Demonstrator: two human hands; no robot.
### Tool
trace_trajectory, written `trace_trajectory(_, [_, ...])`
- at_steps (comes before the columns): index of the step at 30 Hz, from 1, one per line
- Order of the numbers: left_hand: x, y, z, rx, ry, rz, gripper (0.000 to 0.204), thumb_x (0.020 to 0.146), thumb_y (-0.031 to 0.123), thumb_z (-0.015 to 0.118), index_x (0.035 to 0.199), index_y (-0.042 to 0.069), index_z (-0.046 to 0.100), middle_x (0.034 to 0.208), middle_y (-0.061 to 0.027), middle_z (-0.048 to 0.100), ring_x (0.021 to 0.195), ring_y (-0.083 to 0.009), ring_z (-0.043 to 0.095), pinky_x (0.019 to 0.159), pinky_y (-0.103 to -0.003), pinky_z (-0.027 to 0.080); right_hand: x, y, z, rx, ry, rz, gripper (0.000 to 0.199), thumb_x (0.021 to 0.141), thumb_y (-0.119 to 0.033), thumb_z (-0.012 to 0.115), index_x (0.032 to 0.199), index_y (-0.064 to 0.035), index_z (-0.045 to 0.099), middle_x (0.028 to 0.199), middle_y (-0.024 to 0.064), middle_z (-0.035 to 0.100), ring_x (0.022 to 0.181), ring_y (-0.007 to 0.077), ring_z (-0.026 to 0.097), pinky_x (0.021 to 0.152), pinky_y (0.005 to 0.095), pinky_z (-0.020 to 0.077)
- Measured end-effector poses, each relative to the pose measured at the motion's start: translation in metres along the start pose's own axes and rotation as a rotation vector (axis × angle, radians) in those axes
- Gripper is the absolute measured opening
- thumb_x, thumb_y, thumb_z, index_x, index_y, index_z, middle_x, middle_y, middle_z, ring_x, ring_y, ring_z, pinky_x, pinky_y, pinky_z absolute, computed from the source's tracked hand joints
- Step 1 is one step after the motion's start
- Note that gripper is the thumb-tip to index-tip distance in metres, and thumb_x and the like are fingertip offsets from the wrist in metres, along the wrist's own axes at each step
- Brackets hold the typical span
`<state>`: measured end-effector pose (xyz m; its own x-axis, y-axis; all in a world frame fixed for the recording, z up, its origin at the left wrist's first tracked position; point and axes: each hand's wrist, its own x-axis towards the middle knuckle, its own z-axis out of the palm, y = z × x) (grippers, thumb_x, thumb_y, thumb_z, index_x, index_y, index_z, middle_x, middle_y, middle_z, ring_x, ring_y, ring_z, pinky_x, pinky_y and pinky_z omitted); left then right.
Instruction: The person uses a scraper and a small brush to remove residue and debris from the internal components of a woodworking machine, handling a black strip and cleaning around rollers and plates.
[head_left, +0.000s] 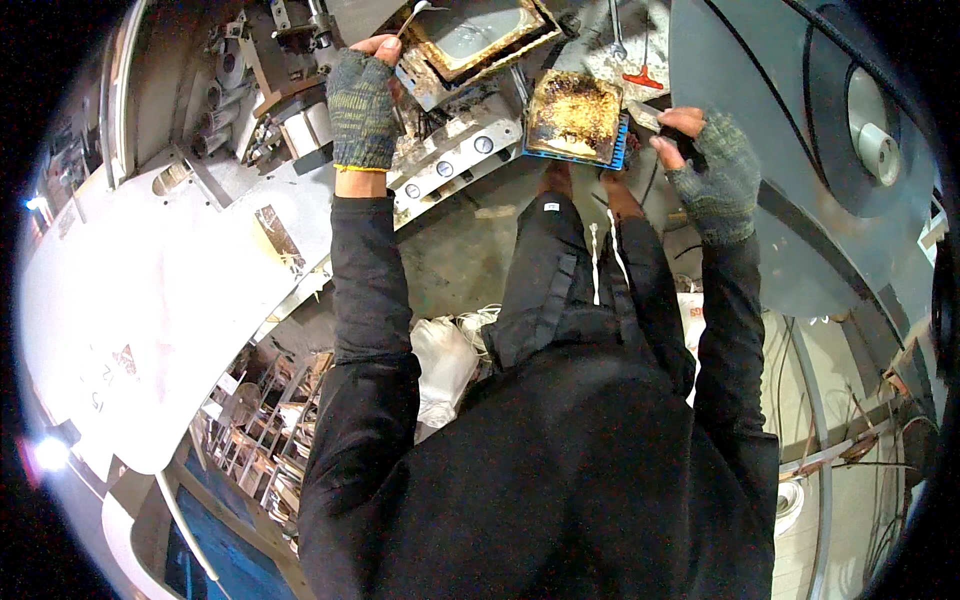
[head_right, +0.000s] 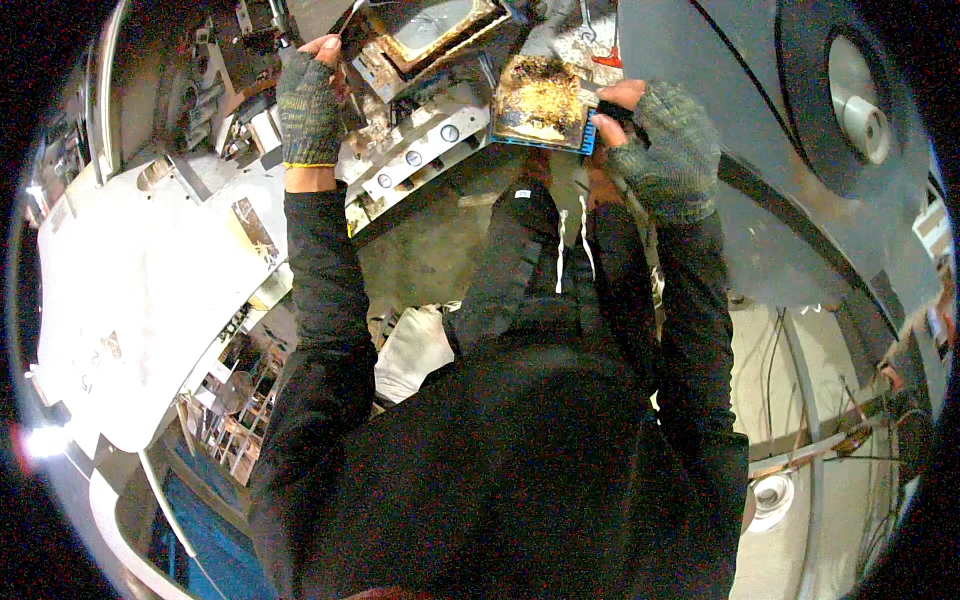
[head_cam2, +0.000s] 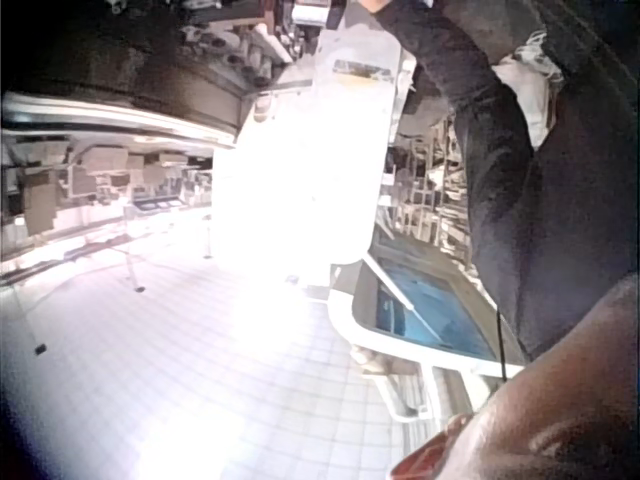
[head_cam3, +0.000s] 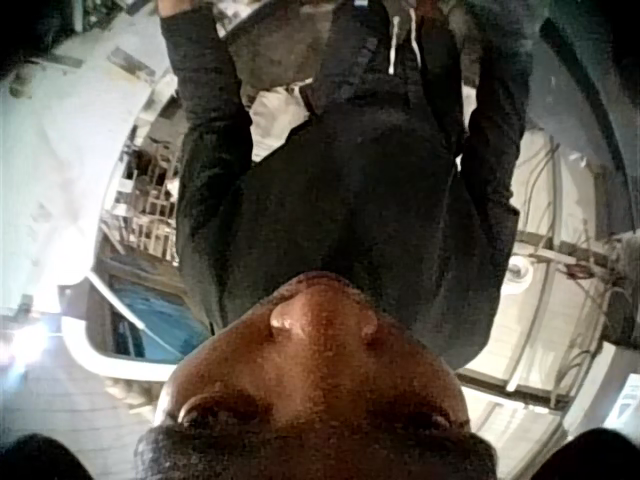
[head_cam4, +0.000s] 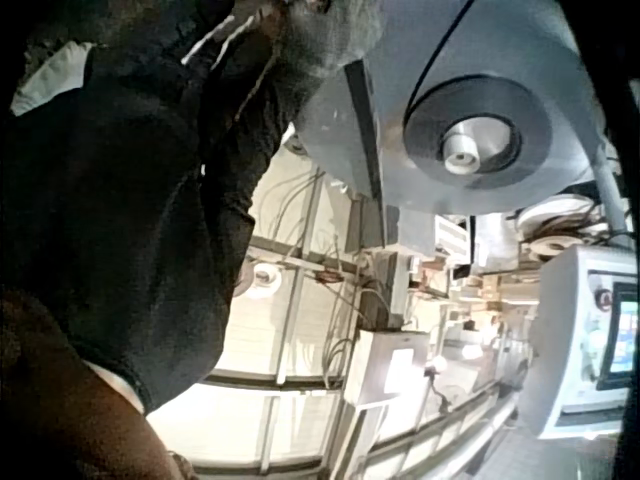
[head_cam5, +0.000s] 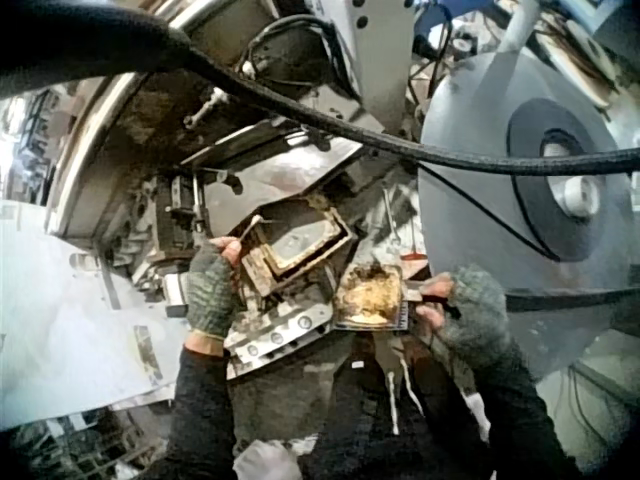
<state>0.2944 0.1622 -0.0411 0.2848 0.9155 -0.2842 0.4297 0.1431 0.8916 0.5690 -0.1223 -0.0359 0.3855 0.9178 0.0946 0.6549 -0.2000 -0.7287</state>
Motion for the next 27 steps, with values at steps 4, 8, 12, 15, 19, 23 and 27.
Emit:
trace_trajectory(4, [0.006,-0.020,0.001,0.257,0.039,0.087,0.034,0.101,0.036,0.074,0.105,0.002,0.076,0.069,0.0023,0.062,0.061,-0.0070,0.055,0.055,-0.026,0.041,0.001,0.003,0.000,0.011,-0.002,-0.013,0.029,0.083,-0.012,0.087,0.110,-0.0093,0.076,0.109,0.0114,0.076,0.099,0.0285,0.072,0.087,0.0379,0.0560])
trace_trajectory(8, [0.023,-0.061,0.006,0.433,0.071,0.283,0.028,0.101,0.033,0.075,0.104,0.005,0.077,0.076,0.0016,0.065,0.064,-0.0076,0.057,0.057,-0.027,0.044,0.002,0.003,0.000,0.007,-0.004,0.000,0.029,0.083,-0.013,0.087,0.110,-0.0102,0.077,0.108,0.0107,0.076,0.098,0.0278,0.072,0.087,0.0376,0.0561])
trace_trajectory(12, [0.029,-0.076,0.011,0.222,0.013,0.125,0.032,0.102,0.035,0.072,0.109,0.003,0.074,0.081,0.0010,0.065,0.064,-0.0100,0.055,0.058,-0.029,0.046,0.000,0.003,0.002,-0.026,0.000,-0.002,0.030,0.083,-0.014,0.087,0.110,-0.0103,0.077,0.108,0.0104,0.076,0.098,0.0275,0.072,0.086,0.0377,0.0563])
trace_trajectory(15, [0.023,-0.067,0.019,0.293,0.058,0.218,0.036,0.104,0.038,0.071,0.109,0.002,0.073,0.081,0.0002,0.064,0.067,-0.0117,0.056,0.062,-0.030,0.047,-0.001,0.006,0.003,-0.034,0.011,-0.030,0.030,0.083,-0.014,0.087,0.110,-0.0100,0.077,0.108,0.0104,0.076,0.096,0.0274,0.072,0.085,0.0375,0.0565])
trace_trajectory(19, [0.011,-0.041,0.027,0.351,0.108,0.311,0.041,0.104,0.041,0.069,0.108,0.001,0.073,0.083,-0.0046,0.067,0.075,-0.0159,0.061,0.072,-0.033,0.050,-0.001,0.009,0.004,-0.025,0.005,-0.018,0.029,0.083,-0.014,0.087,0.110,-0.0093,0.076,0.107,0.0103,0.076,0.095,0.0271,0.072,0.083,0.0367,0.0568])
trace_trajectory(23, [0.002,-0.023,0.025,0.416,0.131,0.313,0.043,0.105,0.042,0.068,0.105,0.000,0.073,0.087,-0.0109,0.071,0.081,-0.0204,0.065,0.078,-0.038,0.053,0.000,0.009,0.004,-0.039,0.009,-0.041,0.030,0.084,-0.014,0.087,0.111,-0.0092,0.076,0.107,0.0100,0.076,0.095,0.0268,0.072,0.082,0.0365,0.0568])
trace_trajectory(27, [-0.003,-0.015,0.023,0.425,0.167,0.273,0.045,0.105,0.043,0.067,0.097,-0.001,0.072,0.083,-0.0105,0.070,0.077,-0.0188,0.062,0.074,-0.037,0.051,0.000,0.010,0.004,-0.047,0.036,-0.088,0.029,0.084,-0.014,0.086,0.111,-0.0104,0.076,0.108,0.0085,0.076,0.095,0.0267,0.072,0.083,0.0367,0.0564])
